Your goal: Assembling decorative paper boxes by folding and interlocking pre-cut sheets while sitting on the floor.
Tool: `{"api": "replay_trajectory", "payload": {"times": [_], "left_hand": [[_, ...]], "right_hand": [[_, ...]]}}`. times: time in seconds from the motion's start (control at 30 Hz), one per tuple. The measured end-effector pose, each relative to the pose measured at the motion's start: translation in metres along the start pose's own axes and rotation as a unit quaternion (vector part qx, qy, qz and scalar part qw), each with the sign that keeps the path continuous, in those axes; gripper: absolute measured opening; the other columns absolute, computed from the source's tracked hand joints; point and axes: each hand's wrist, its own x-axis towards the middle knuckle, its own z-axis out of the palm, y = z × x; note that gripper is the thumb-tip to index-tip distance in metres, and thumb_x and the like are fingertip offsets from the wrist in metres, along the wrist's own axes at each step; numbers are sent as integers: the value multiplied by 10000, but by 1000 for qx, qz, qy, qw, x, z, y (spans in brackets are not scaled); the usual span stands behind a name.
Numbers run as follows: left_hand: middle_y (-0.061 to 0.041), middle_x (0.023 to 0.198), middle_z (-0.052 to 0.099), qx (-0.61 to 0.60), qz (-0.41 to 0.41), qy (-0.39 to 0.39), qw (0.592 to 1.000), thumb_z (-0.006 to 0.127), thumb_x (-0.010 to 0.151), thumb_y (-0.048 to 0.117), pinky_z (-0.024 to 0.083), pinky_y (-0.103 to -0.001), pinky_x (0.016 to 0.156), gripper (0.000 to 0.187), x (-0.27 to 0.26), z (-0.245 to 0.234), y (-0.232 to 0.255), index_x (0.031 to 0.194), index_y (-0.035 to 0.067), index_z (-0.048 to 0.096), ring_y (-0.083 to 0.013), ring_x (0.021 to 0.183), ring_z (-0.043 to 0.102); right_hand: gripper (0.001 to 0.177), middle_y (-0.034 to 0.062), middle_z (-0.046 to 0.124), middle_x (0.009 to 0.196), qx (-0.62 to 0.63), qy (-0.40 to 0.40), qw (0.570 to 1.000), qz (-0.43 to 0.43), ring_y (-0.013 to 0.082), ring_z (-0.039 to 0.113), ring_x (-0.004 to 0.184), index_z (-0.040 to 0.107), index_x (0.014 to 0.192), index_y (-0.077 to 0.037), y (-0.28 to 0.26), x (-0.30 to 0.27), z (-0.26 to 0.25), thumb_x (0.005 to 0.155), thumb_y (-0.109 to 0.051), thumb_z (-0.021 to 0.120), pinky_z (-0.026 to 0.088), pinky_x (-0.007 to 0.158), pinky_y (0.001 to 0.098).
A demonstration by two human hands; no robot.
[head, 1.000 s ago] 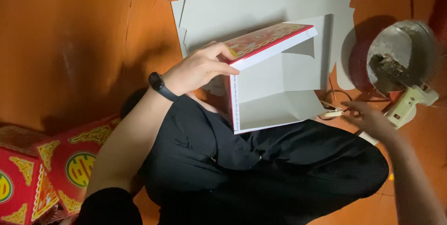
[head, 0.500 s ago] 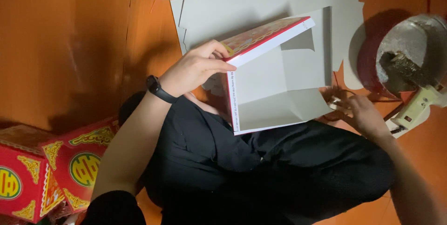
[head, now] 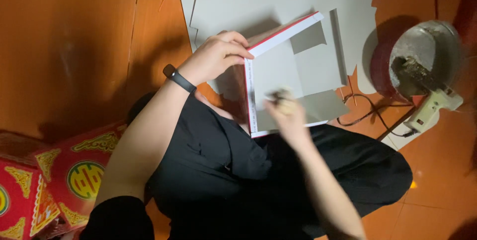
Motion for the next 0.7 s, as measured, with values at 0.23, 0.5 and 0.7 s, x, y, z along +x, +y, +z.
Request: {"api": "replay_trajectory", "payload": {"times": [0.23, 0.5, 0.7], "left_hand": [[-87, 1075, 661, 50, -22, 24, 998, 724, 878, 78, 517, -406, 881, 86, -9, -9, 0, 960, 84, 750, -283, 1014, 641], [-84, 1065, 583, -86, -17, 6, 996, 705, 910, 110, 515, -397, 912, 153, -12, -21, 49, 1061, 94, 726, -236, 986, 627], [-210, 1318, 502, -82, 11, -20, 996, 689, 923, 225, 415, -541, 1035, 265, -17, -11, 51, 1177, 147, 686, -462, 1222, 526]], "right_hand": [[278, 22, 613, 805, 106, -92, 981, -131, 135, 543, 790, 632, 913, -53, 19, 36, 62, 794, -190, 842, 449, 728, 283], [297, 56, 497, 676, 153, -112, 962, -199, 149, 496, 697, 558, 750, -20, -36, -3, 5, 763, -64, 851, 401, 666, 271], [265, 56, 576, 768, 183, -143, 959, -164, 129, 521, 799, 617, 797, -7, -81, -30, -5, 736, -73, 866, 435, 745, 270]]}}
